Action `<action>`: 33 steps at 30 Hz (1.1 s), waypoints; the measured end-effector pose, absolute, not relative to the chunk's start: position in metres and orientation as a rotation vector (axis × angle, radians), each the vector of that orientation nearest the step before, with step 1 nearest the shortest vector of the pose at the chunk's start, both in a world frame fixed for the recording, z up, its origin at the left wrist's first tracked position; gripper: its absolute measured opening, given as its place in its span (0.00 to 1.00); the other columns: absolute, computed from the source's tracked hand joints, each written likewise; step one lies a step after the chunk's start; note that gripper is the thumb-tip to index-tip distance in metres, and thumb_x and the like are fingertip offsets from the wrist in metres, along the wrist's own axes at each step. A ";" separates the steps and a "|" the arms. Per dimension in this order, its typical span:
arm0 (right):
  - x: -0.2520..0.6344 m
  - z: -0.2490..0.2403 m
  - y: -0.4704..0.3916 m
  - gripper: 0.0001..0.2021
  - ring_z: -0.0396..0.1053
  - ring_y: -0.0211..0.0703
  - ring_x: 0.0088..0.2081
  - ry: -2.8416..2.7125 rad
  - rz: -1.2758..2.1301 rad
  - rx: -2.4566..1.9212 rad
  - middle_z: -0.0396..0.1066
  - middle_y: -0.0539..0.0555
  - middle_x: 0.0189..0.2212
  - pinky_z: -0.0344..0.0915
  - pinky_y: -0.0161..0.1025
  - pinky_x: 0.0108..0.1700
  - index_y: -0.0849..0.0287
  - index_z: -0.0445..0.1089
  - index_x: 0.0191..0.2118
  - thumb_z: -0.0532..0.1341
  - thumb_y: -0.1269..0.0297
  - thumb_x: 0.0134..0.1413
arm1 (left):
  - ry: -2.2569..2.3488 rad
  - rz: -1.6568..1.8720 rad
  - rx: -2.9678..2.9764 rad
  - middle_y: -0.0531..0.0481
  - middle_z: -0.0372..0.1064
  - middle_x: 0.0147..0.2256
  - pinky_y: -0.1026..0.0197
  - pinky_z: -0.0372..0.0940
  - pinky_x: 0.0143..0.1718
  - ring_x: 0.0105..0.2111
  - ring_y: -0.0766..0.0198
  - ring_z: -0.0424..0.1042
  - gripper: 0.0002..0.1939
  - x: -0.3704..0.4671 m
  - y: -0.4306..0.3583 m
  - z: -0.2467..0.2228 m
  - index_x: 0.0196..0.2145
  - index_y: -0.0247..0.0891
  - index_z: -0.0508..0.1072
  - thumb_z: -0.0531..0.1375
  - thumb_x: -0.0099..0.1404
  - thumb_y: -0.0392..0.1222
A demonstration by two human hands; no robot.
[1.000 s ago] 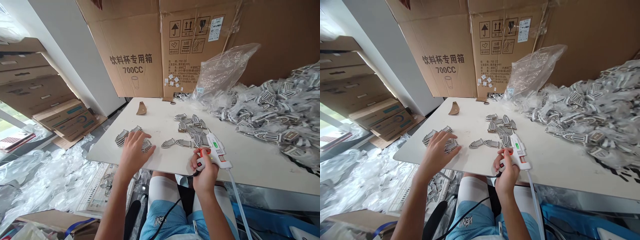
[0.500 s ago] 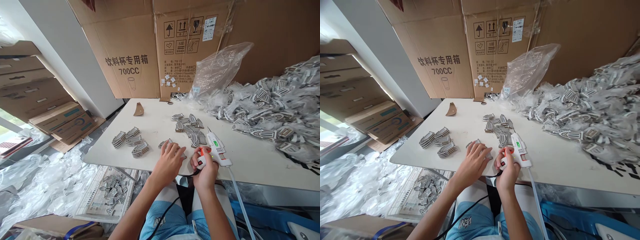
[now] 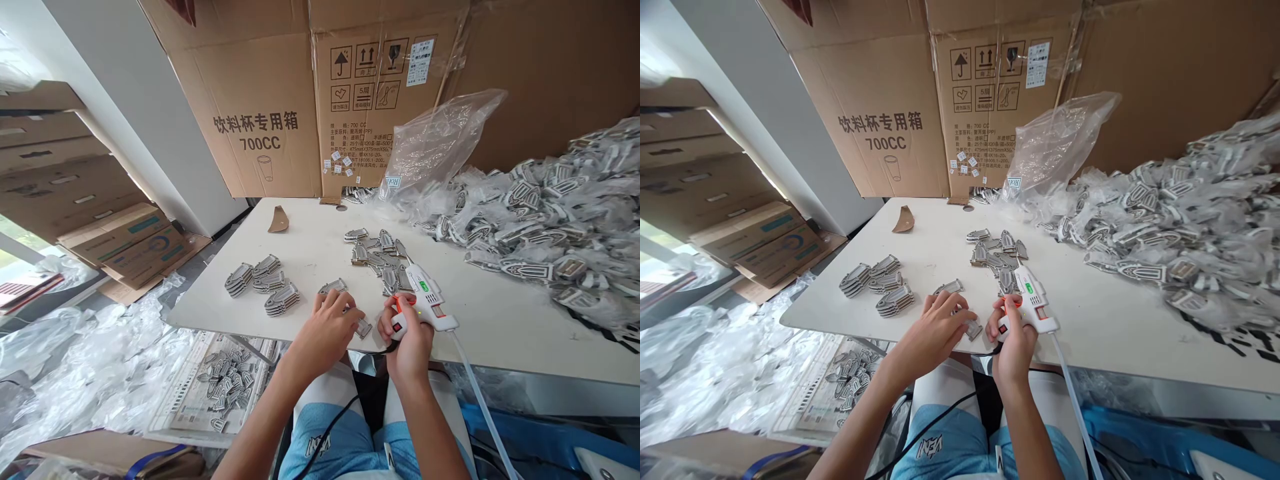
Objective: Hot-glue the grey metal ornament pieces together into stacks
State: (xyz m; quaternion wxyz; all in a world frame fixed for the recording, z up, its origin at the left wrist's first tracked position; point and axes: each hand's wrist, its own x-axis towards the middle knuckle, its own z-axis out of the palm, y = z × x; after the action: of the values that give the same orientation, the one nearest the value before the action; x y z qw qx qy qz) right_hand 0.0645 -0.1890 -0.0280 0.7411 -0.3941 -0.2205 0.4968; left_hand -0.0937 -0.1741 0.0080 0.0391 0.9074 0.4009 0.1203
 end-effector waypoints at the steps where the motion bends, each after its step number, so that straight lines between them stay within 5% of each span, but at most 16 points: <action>1: 0.064 -0.028 -0.189 0.15 0.52 0.34 0.17 -0.480 1.088 -0.868 0.58 0.42 0.15 0.52 0.31 0.18 0.56 0.68 0.34 0.68 0.52 0.64 | 1.220 0.386 2.753 0.42 0.72 0.52 0.45 0.64 0.53 0.51 0.48 0.70 0.12 -0.095 -0.174 0.009 0.51 0.43 0.75 0.56 0.76 0.34; 8: 0.064 -0.032 -0.187 0.13 0.51 0.32 0.15 -0.476 1.090 -0.842 0.59 0.42 0.16 0.50 0.31 0.17 0.56 0.69 0.36 0.69 0.53 0.63 | 1.160 0.495 2.453 0.50 0.76 0.40 0.53 0.66 0.46 0.43 0.55 0.75 0.02 -0.104 -0.170 0.021 0.42 0.42 0.72 0.63 0.74 0.39; 12: 0.063 -0.027 -0.189 0.14 0.47 0.30 0.16 -0.534 1.122 -0.832 0.55 0.40 0.16 0.46 0.30 0.17 0.56 0.69 0.36 0.69 0.53 0.64 | 1.292 0.680 2.251 0.52 0.78 0.40 0.56 0.66 0.38 0.34 0.60 0.75 0.07 -0.106 -0.170 0.027 0.50 0.44 0.73 0.61 0.75 0.43; 15: 0.063 -0.024 -0.193 0.15 0.47 0.29 0.16 -0.598 1.186 -0.840 0.58 0.42 0.19 0.45 0.30 0.18 0.56 0.70 0.38 0.69 0.51 0.64 | 1.308 0.961 2.087 0.50 0.78 0.43 0.57 0.69 0.41 0.37 0.61 0.76 0.15 -0.106 -0.170 0.030 0.57 0.46 0.73 0.61 0.74 0.42; 21: 0.063 -0.030 -0.196 0.15 0.48 0.29 0.17 -0.812 1.244 -0.837 0.61 0.43 0.20 0.47 0.32 0.20 0.56 0.72 0.39 0.68 0.49 0.66 | 1.307 1.315 1.724 0.48 0.80 0.40 0.57 0.71 0.43 0.42 0.57 0.78 0.06 -0.106 -0.169 0.033 0.42 0.43 0.82 0.66 0.69 0.45; 33: 0.066 -0.044 -0.200 0.19 0.46 0.35 0.21 -1.091 1.321 -0.952 0.52 0.42 0.17 0.48 0.36 0.24 0.58 0.74 0.41 0.64 0.44 0.69 | 1.270 1.455 1.096 0.46 0.83 0.37 0.60 0.75 0.39 0.37 0.57 0.82 0.19 -0.109 -0.164 0.029 0.41 0.38 0.81 0.77 0.58 0.50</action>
State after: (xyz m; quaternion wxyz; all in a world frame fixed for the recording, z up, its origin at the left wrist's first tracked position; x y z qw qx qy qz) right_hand 0.0659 -0.1998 -0.0441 0.5570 -0.4034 -0.4622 0.5598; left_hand -0.1087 -0.1640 0.0290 0.4443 0.4423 0.5122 0.5871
